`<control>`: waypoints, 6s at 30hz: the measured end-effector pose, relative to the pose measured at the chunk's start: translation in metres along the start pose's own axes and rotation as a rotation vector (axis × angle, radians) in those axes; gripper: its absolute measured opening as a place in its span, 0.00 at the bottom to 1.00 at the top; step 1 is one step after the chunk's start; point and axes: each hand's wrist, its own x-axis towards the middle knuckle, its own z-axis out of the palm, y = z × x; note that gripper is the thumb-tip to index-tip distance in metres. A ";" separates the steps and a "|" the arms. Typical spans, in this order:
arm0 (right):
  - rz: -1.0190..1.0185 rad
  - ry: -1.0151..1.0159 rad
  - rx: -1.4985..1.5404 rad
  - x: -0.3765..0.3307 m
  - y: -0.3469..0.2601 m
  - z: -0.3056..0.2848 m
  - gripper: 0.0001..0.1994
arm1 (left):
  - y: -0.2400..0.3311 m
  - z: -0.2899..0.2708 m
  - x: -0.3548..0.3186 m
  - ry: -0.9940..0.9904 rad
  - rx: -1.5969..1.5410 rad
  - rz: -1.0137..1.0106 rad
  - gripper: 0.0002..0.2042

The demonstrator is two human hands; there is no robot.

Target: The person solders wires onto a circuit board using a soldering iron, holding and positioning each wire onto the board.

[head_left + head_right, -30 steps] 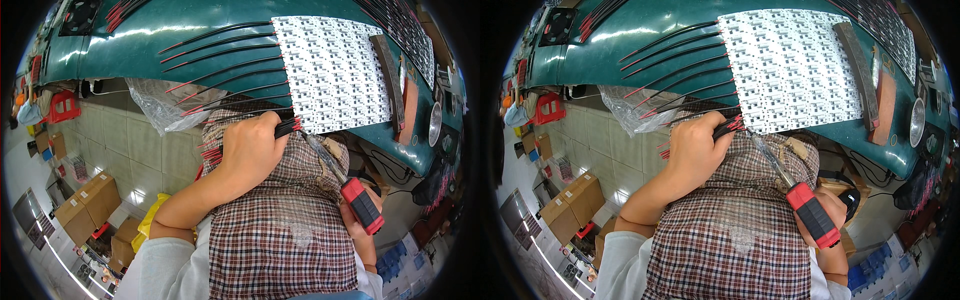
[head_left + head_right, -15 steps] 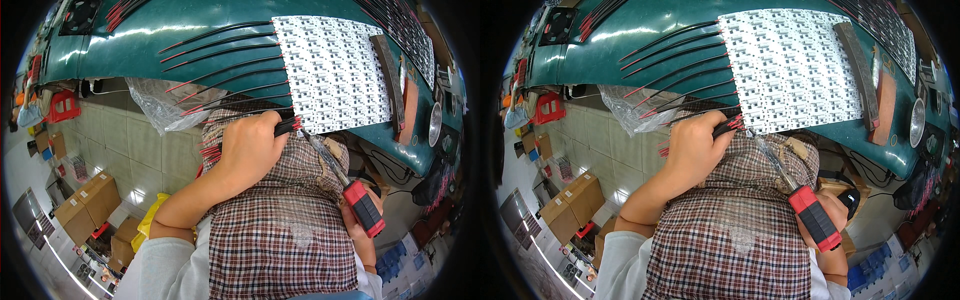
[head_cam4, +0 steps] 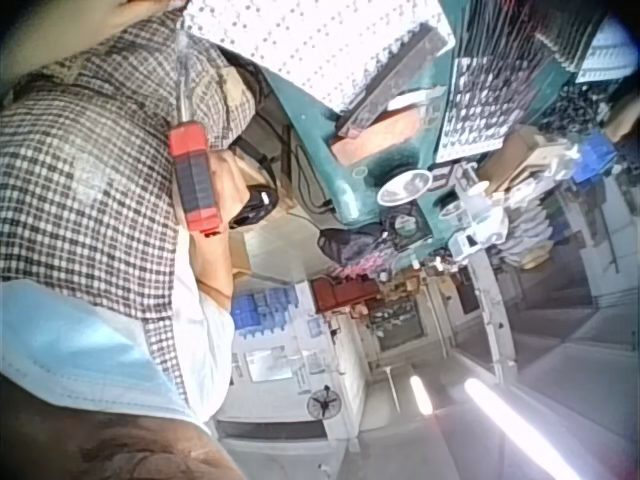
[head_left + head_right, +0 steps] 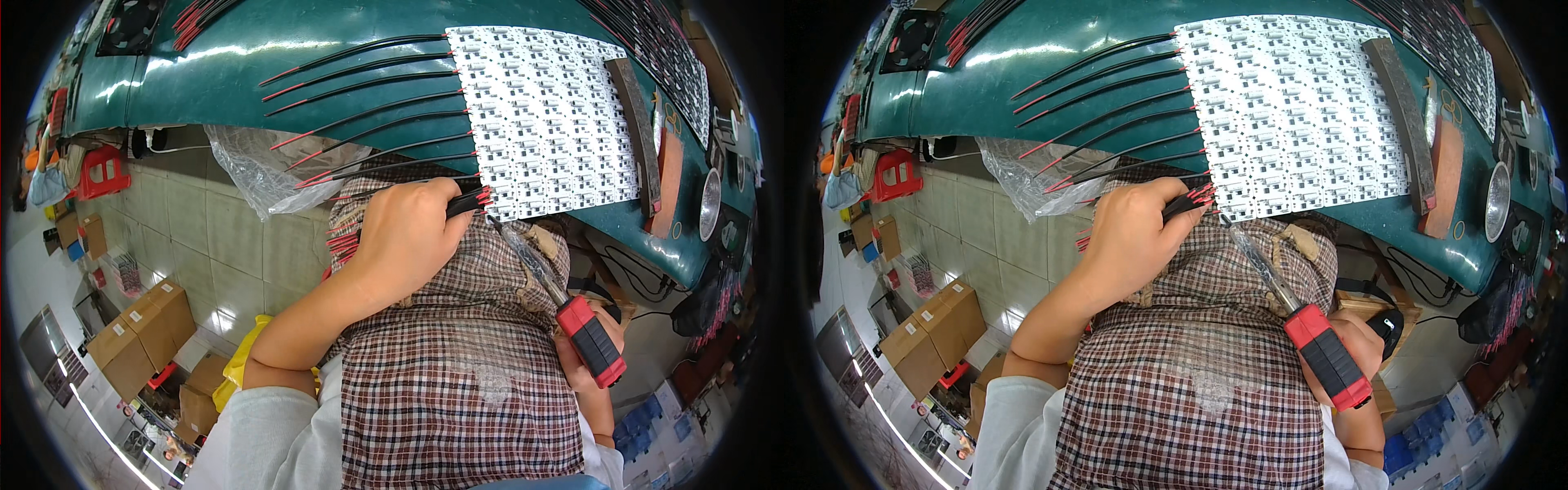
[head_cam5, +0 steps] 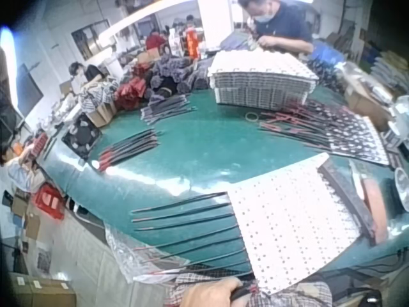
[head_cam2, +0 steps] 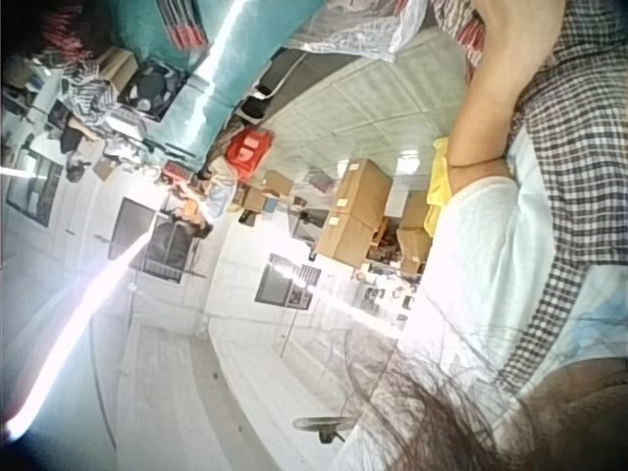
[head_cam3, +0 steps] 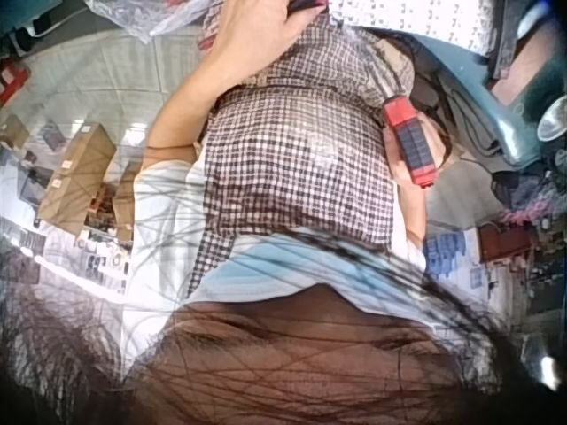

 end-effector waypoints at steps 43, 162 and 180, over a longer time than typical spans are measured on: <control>-0.011 0.024 -0.004 -0.002 0.001 0.000 0.12 | 0.006 0.000 -0.006 0.024 0.008 -0.009 0.10; 0.173 0.293 0.056 0.009 0.032 -0.014 0.12 | 0.031 -0.076 0.014 0.336 -0.087 -0.149 0.08; 0.020 0.185 -0.023 0.076 0.017 -0.021 0.19 | 0.027 -0.088 0.123 0.060 0.171 0.158 0.05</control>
